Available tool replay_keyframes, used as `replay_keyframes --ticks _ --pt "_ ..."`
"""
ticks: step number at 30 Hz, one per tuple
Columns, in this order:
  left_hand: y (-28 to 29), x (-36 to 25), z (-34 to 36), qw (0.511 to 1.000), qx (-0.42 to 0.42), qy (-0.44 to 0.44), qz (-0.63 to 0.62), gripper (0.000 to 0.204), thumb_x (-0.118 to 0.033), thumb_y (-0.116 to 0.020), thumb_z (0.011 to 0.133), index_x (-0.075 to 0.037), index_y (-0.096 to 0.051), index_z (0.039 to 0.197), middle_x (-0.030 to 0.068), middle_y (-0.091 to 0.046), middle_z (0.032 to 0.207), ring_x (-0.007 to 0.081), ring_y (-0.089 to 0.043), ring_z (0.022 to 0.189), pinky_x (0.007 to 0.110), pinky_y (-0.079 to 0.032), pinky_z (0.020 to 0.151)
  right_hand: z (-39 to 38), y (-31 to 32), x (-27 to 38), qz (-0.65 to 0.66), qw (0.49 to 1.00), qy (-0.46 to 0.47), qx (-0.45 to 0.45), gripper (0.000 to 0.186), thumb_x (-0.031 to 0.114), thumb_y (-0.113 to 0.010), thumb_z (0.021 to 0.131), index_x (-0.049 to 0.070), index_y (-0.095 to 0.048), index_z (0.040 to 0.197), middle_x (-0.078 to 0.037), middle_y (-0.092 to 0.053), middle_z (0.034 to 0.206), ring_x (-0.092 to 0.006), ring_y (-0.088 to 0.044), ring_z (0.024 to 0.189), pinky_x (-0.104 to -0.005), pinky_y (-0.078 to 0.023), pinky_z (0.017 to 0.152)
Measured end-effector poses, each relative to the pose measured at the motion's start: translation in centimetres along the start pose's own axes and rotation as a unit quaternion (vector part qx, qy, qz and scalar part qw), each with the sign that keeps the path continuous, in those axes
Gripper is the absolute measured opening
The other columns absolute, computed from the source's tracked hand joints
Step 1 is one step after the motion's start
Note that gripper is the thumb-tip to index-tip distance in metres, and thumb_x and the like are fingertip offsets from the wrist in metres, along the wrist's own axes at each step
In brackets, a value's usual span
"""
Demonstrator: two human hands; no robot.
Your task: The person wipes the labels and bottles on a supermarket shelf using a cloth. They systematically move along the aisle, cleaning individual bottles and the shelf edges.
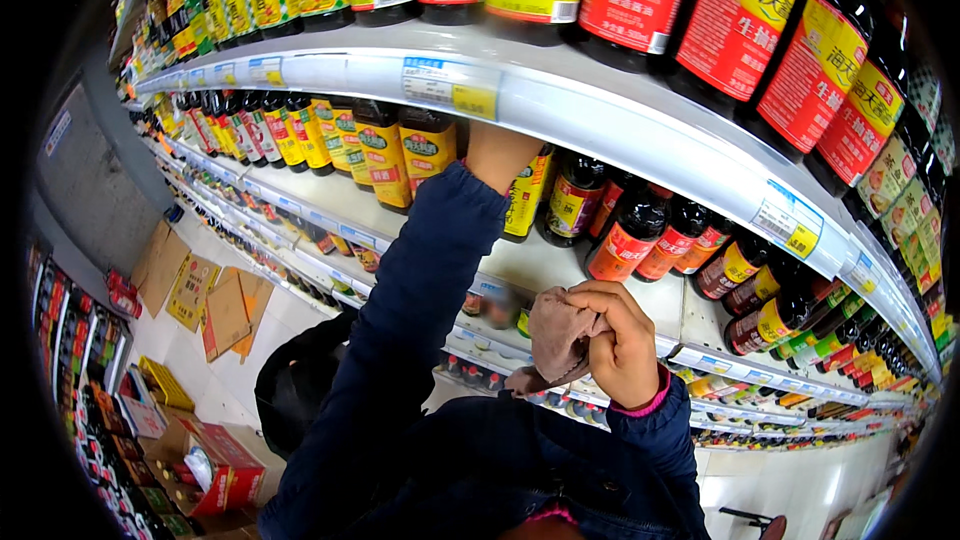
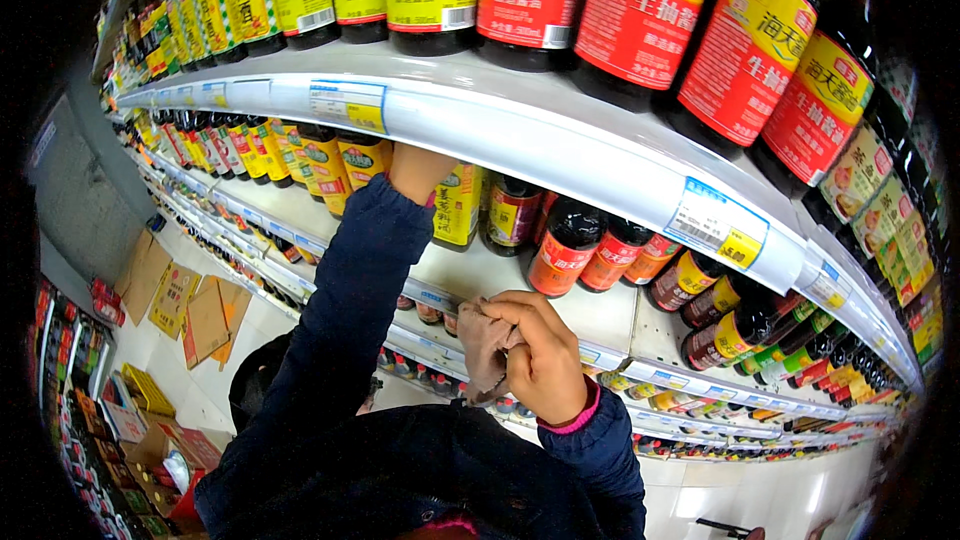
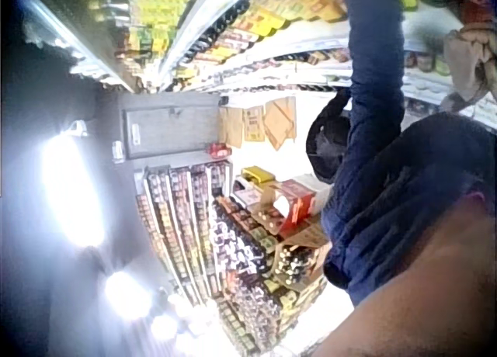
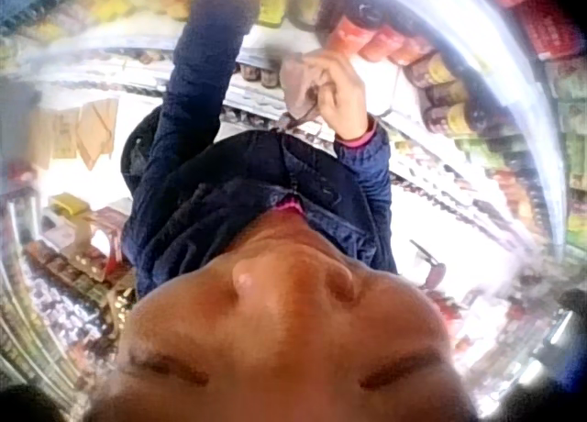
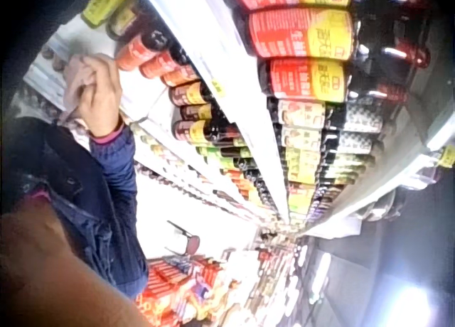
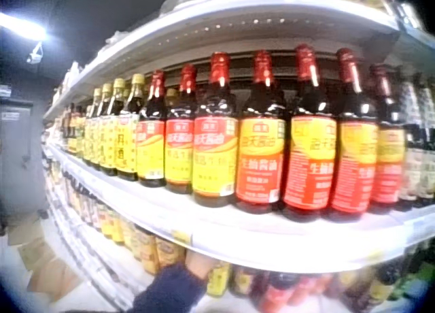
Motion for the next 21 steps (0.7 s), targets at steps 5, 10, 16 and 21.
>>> replay_keyframes --ticks 5,10,16,21 --pt "0.5 0.6 -0.1 0.991 0.010 0.079 -0.110 0.025 -0.020 -0.062 0.081 -0.006 -0.065 0.102 0.0154 -0.065 0.101 0.0377 -0.057 0.099 0.049 -0.043 0.086 0.5 -1.5 0.1 0.030 0.999 0.001 0.019 0.051 -0.017 -0.035 0.062 -0.004 -0.061 0.104 -0.018 -0.060 0.104 -0.0296 -0.061 0.094 -0.0302 -0.047 0.085" --pt "8.6 -1.6 -4.5 0.971 -0.100 0.136 -0.170 0.045 -0.022 -0.066 0.083 0.004 -0.054 0.118 0.0240 -0.051 0.118 0.0426 -0.046 0.110 0.046 -0.037 0.095 0.9 -3.2 -0.7 0.073 0.997 0.007 0.037 0.051 -0.016 -0.035 0.064 -0.001 -0.061 0.106 -0.018 -0.061 0.104 -0.0298 -0.061 0.096 -0.0314 -0.047 0.087" --pt "9.8 -8.4 -22.5 0.650 0.088 0.398 -0.641 0.056 -0.040 -0.055 0.095 0.000 -0.045 0.133 0.0080 -0.040 0.139 0.0178 -0.043 0.120 0.035 -0.033 0.104 -0.8 -6.4 -3.3 0.286 0.955 -0.074 -0.001 0.032 -0.009 -0.036 0.082 -0.004 -0.051 0.110 -0.015 -0.056 0.113 -0.0212 -0.054 0.105 -0.0327 -0.041 0.095" --pt "9.5 -15.9 -32.6 0.450 0.261 0.513 -0.683 0.044 -0.024 -0.055 0.097 -0.001 -0.044 0.133 0.0062 -0.055 0.124 0.0155 -0.047 0.116 0.033 -0.037 0.100 -3.3 -15.7 -5.3 0.281 0.918 -0.163 0.229 0.026 0.002 -0.044 0.088 -0.003 -0.049 0.113 -0.009 -0.053 0.107 -0.0140 -0.050 0.098 -0.0267 -0.041 0.090"
Point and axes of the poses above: each hand's wrist, its own z-axis towards the middle knuckle, its own y-axis out of the back of the hand, x = y × z, the point moved 8 cm from there along z, towards the middle knuckle
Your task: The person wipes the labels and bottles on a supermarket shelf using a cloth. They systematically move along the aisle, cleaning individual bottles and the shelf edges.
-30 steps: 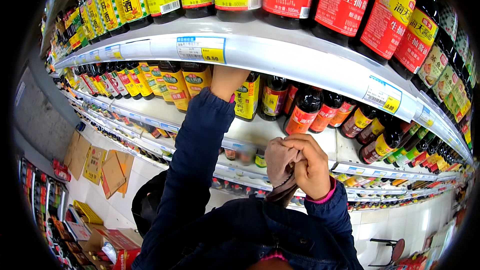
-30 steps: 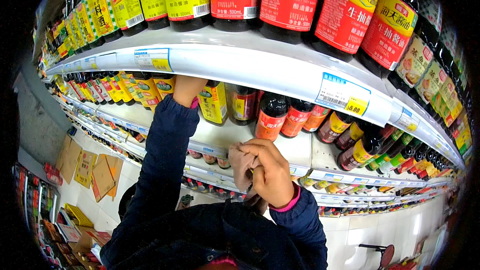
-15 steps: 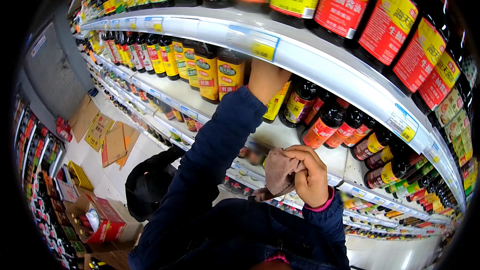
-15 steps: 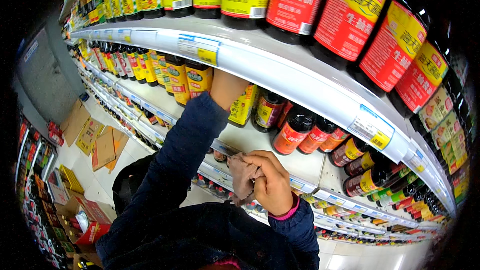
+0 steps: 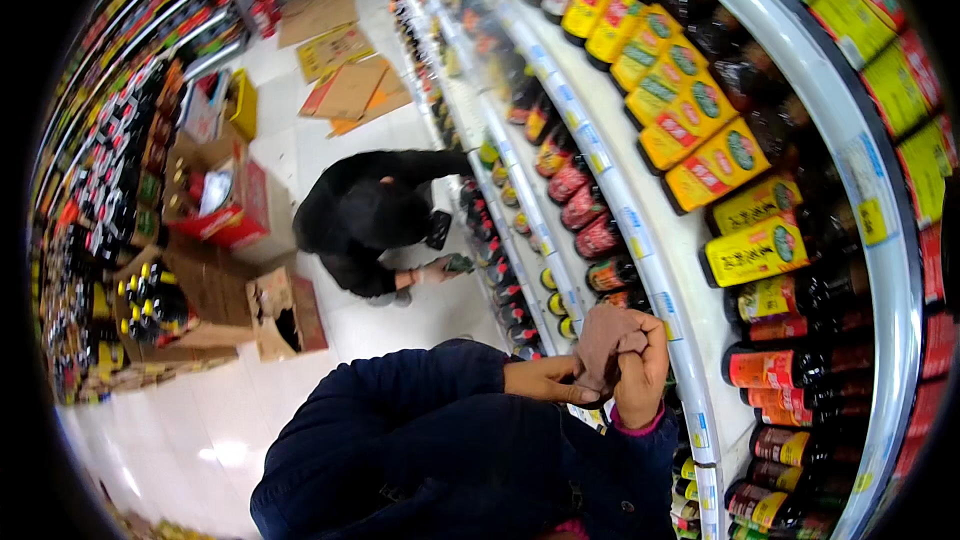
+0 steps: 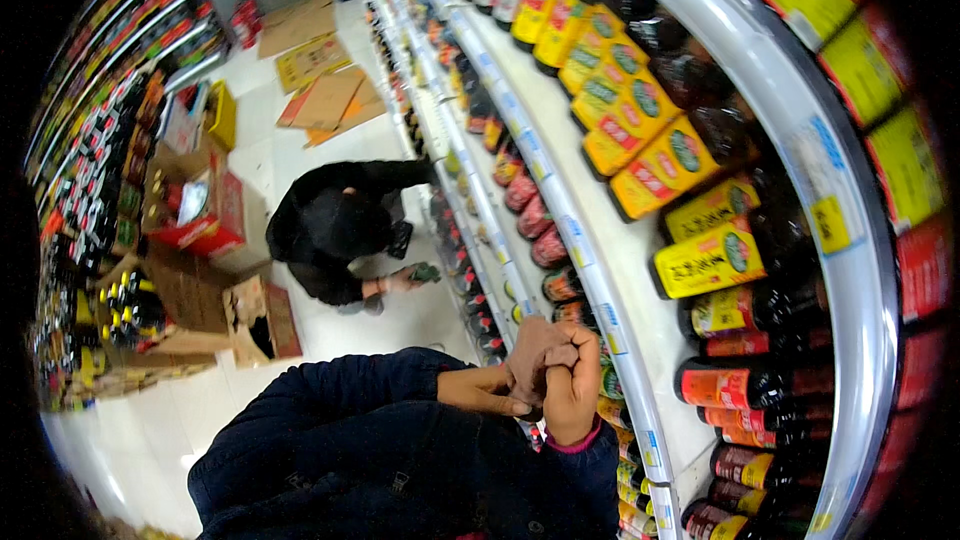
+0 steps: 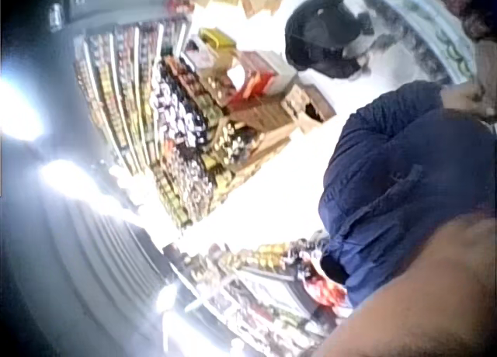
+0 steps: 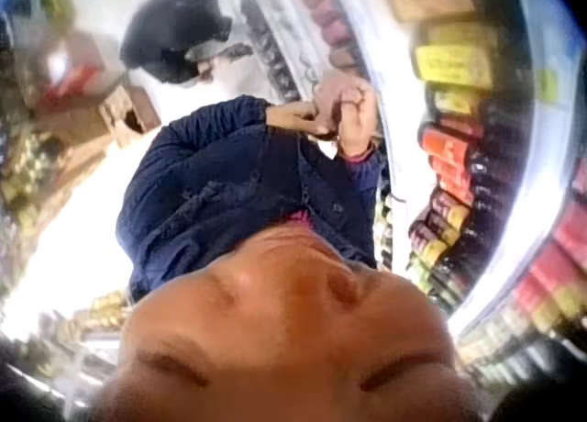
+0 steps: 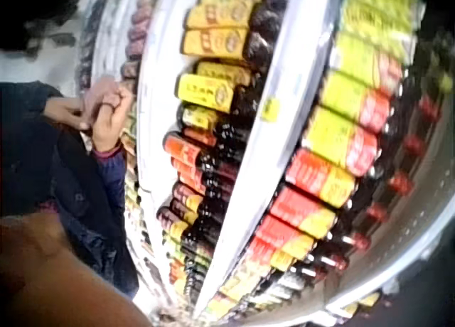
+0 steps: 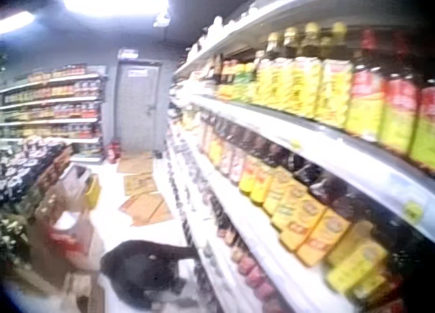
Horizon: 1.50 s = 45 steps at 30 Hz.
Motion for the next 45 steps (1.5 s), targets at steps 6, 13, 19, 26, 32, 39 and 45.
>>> replay_keyframes --ticks 6,13,19,26,32,39,45 --pt "1.3 -1.0 -5.5 0.959 -0.203 -0.090 -0.176 0.031 -0.020 -0.059 0.095 -0.003 -0.054 0.121 0.0008 -0.059 0.108 0.0094 -0.053 0.099 0.026 -0.044 0.085 1.7 -5.3 -3.2 0.018 0.995 -0.025 0.094 0.029 0.011 -0.052 0.092 -0.002 -0.046 0.118 -0.008 -0.054 0.108 -0.0122 -0.050 0.098 -0.0277 -0.042 0.089" --pt "0.9 -0.4 -8.3 0.929 -0.332 -0.073 -0.149 0.035 -0.026 -0.062 0.094 -0.003 -0.058 0.119 0.0027 -0.063 0.104 0.0094 -0.056 0.095 0.025 -0.047 0.081 0.0 -6.0 -5.1 -0.007 0.992 -0.048 0.114 0.030 0.026 -0.059 0.094 -0.001 -0.051 0.102 -0.008 -0.057 0.095 -0.0128 -0.052 0.086 -0.0270 -0.044 0.077" --pt "-0.2 -0.2 -7.4 0.958 -0.246 -0.118 -0.083 0.058 -0.024 -0.065 0.091 -0.003 -0.038 0.138 0.0093 -0.051 0.130 0.0168 -0.046 0.121 0.032 -0.038 0.103 -1.6 -3.4 -2.9 0.058 0.997 0.002 0.050 0.020 0.021 -0.054 0.095 0.002 -0.053 0.100 -0.003 -0.056 0.091 -0.0093 -0.050 0.082 -0.0240 -0.042 0.077" --pt "4.3 5.7 -10.7 0.898 -0.258 0.089 0.345 0.027 -0.016 -0.062 0.092 -0.001 -0.058 0.114 0.0073 -0.065 0.107 0.0198 -0.060 0.097 0.037 -0.048 0.083 -3.1 -0.6 -1.5 0.249 0.968 0.013 0.009 0.028 0.027 -0.052 0.097 -0.001 -0.055 0.103 -0.011 -0.062 0.098 -0.0183 -0.061 0.090 -0.0328 -0.049 0.083" --pt "4.6 5.7 -12.4 0.926 -0.359 -0.104 -0.052 0.017 -0.012 -0.060 0.093 -0.004 -0.060 0.108 0.0016 -0.063 0.087 0.0077 -0.054 0.074 0.023 -0.044 0.066 -3.2 0.7 0.0 0.195 0.980 -0.002 -0.023 0.031 0.021 -0.056 0.095 -0.001 -0.050 0.115 -0.011 -0.059 0.106 -0.0160 -0.057 0.096 -0.0296 -0.045 0.086" --pt "3.1 2.3 -12.1 0.887 -0.400 -0.191 -0.131 0.027 -0.007 -0.063 0.090 -0.005 -0.054 0.115 0.0029 -0.064 0.101 0.0071 -0.057 0.073 0.021 -0.048 0.064 -3.4 -1.7 -1.5 0.174 0.981 -0.032 0.081 0.043 -0.001 -0.046 0.086 -0.007 -0.044 0.128 -0.016 -0.054 0.124 -0.0205 -0.054 0.112 -0.0310 -0.040 0.099" --pt "1.7 2.4 -11.9 0.918 -0.361 -0.124 -0.105 0.018 -0.010 -0.061 0.093 -0.005 -0.055 0.109 0.0015 -0.062 0.098 0.0081 -0.058 0.085 0.023 -0.049 0.077 -4.6 -5.2 -2.1 0.108 0.969 -0.042 0.217 0.037 0.003 -0.050 0.090 -0.005 -0.047 0.126 -0.016 -0.057 0.124 -0.0187 -0.055 0.112 -0.0299 -0.040 0.098"
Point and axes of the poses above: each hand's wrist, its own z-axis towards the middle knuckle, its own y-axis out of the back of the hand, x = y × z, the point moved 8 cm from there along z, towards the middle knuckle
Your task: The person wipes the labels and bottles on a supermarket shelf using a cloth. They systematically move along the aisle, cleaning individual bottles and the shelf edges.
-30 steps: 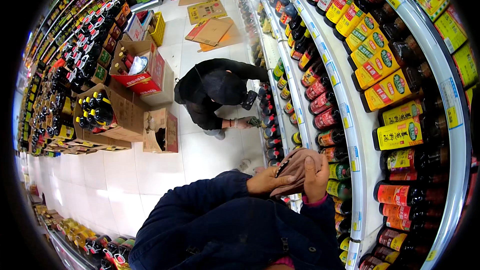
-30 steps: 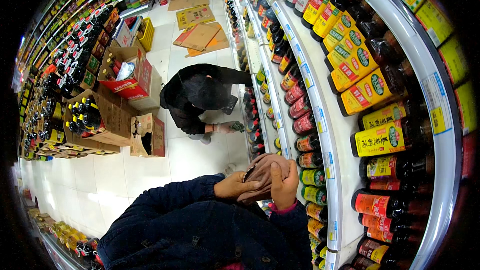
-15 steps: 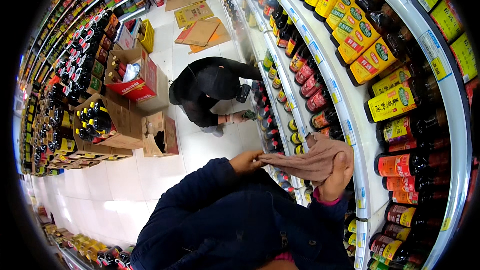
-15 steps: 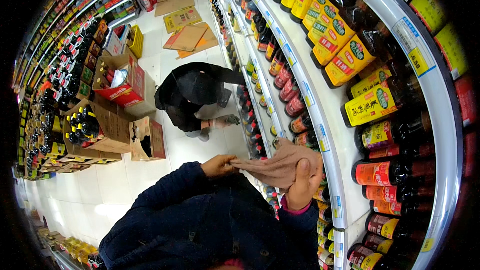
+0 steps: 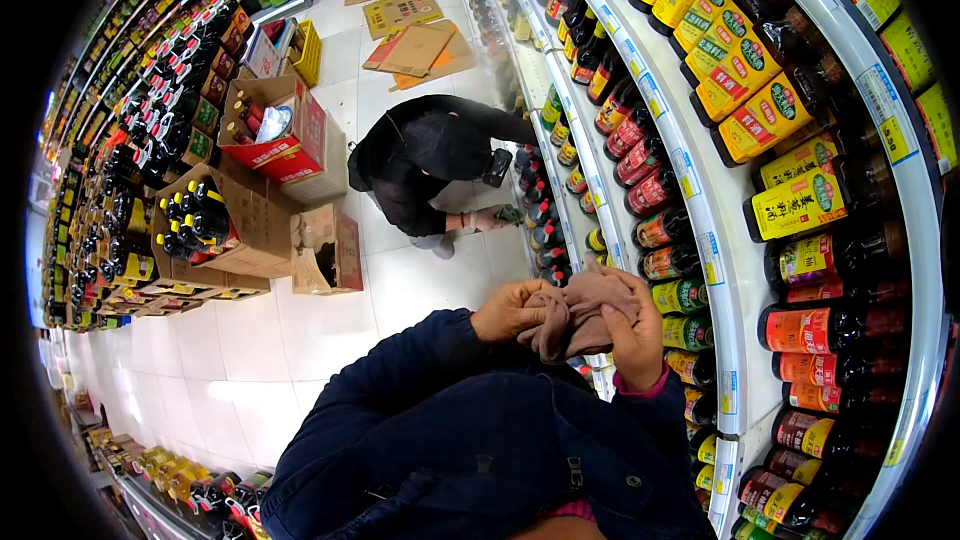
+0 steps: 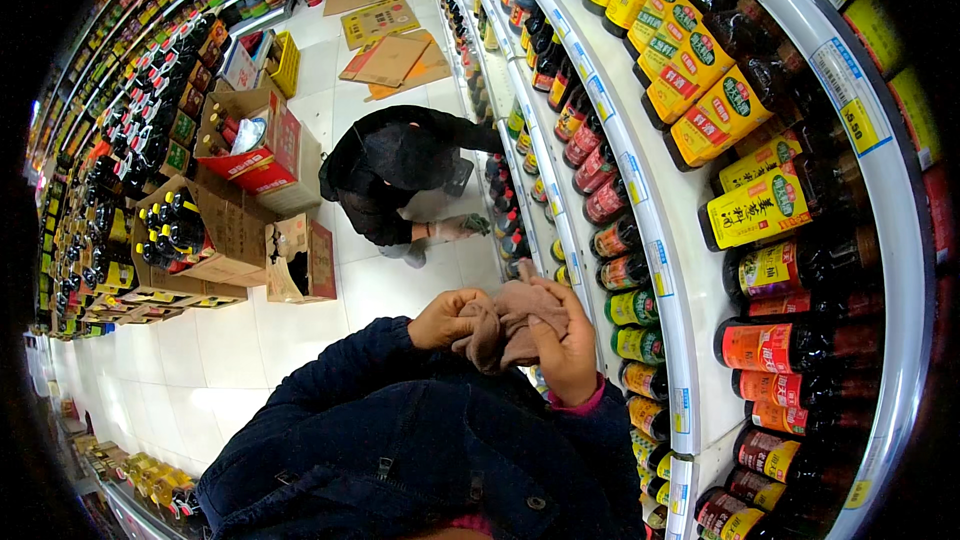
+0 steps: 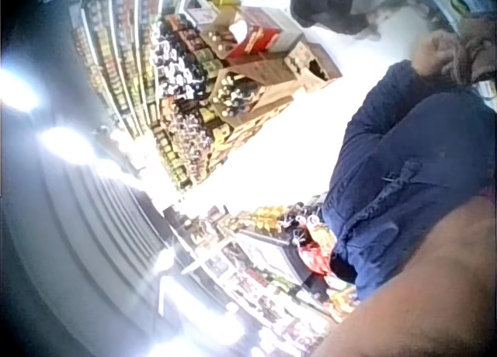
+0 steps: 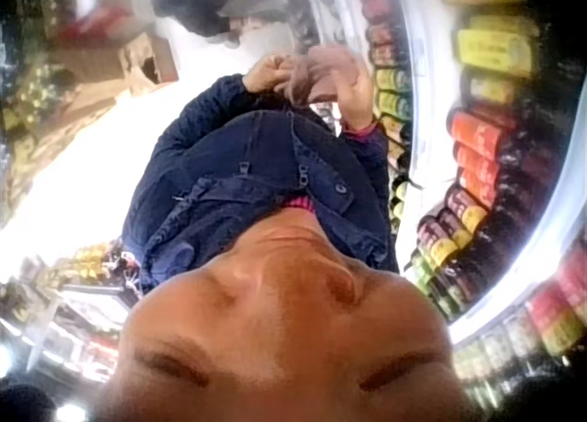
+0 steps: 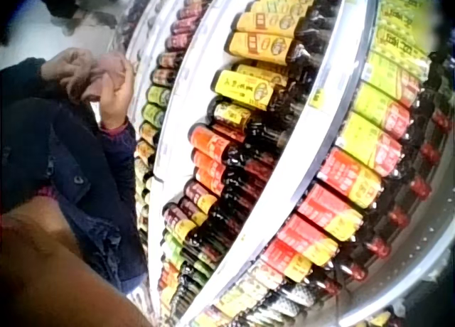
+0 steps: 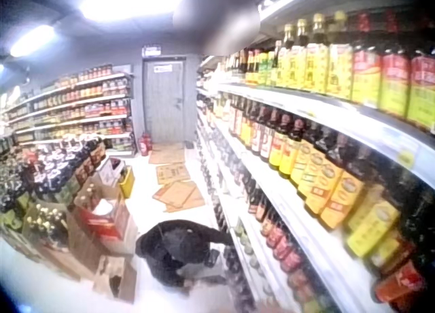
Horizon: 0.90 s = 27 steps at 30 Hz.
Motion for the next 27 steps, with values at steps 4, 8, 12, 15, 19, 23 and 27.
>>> replay_keyframes --ticks 4,8,12,15,19,23,27 --pt "0.6 0.5 0.1 0.997 -0.020 -0.072 -0.024 0.019 -0.014 -0.061 0.093 -0.003 -0.057 0.109 0.0013 -0.063 0.100 0.0080 -0.059 0.091 0.023 -0.049 0.082 0.1 -1.5 -0.1 -0.025 0.999 0.014 0.029 0.033 0.009 -0.052 0.094 -0.005 -0.049 0.124 -0.014 -0.059 0.119 -0.0187 -0.056 0.110 -0.0286 -0.043 0.095" --pt "0.0 0.5 -0.2 0.996 0.004 -0.079 -0.044 0.019 -0.017 -0.057 0.095 -0.003 -0.057 0.108 0.0031 -0.063 0.096 0.0089 -0.059 0.087 0.023 -0.048 0.081 -0.3 -0.2 -1.2 -0.165 0.986 0.002 0.015 0.034 0.016 -0.052 0.096 -0.004 -0.051 0.124 -0.017 -0.060 0.118 -0.0215 -0.055 0.114 -0.0313 -0.042 0.097" --pt "-1.5 0.1 -0.3 0.993 0.032 -0.071 -0.087 0.018 -0.018 -0.052 0.096 -0.003 -0.057 0.106 0.0047 -0.063 0.091 0.0106 -0.060 0.080 0.023 -0.049 0.074 -0.7 -0.9 -2.0 -0.104 0.993 0.052 0.023 0.043 0.022 -0.052 0.097 -0.003 -0.045 0.131 -0.020 -0.054 0.126 -0.0271 -0.049 0.122 -0.0340 -0.038 0.102" --pt "-2.9 1.1 -0.6 0.990 0.059 0.020 -0.128 0.021 -0.020 -0.051 0.097 -0.003 -0.055 0.109 0.0051 -0.063 0.089 0.0112 -0.060 0.076 0.023 -0.049 0.069 -1.6 -3.2 -3.2 -0.022 0.994 0.018 0.104 0.059 0.028 -0.053 0.096 -0.002 -0.030 0.142 -0.023 -0.041 0.139 -0.0319 -0.042 0.129 -0.0362 -0.033 0.107" --pt "-4.1 1.1 -0.6 0.983 0.120 -0.012 -0.135 0.029 -0.022 -0.052 0.098 -0.005 -0.048 0.120 0.0054 -0.063 0.091 0.0113 -0.061 0.076 0.023 -0.050 0.068 -2.1 -3.2 -3.5 -0.108 0.989 0.033 0.095 0.068 0.026 -0.058 0.094 -0.003 -0.024 0.144 -0.024 -0.039 0.141 -0.0315 -0.041 0.130 -0.0366 -0.033 0.107" --pt "-4.1 2.0 -0.4 0.989 0.091 -0.015 -0.115 0.036 -0.019 -0.056 0.096 -0.006 -0.043 0.127 0.0049 -0.059 0.106 0.0122 -0.058 0.095 0.025 -0.048 0.082 -2.6 -2.4 -2.8 -0.222 0.971 0.016 0.085 0.076 0.025 -0.064 0.089 -0.004 -0.020 0.144 -0.025 -0.040 0.141 -0.0339 -0.041 0.130 -0.0377 -0.035 0.106" --pt "-5.3 1.3 -0.7 0.995 0.071 0.007 -0.076 0.040 -0.012 -0.059 0.093 -0.006 -0.042 0.129 0.0027 -0.053 0.119 0.0117 -0.050 0.110 0.027 -0.042 0.094 -3.2 -1.1 -3.6 -0.238 0.968 -0.003 0.075 0.075 0.023 -0.066 0.087 -0.003 -0.024 0.143 -0.026 -0.041 0.139 -0.0368 -0.044 0.128 -0.0384 -0.036 0.104"
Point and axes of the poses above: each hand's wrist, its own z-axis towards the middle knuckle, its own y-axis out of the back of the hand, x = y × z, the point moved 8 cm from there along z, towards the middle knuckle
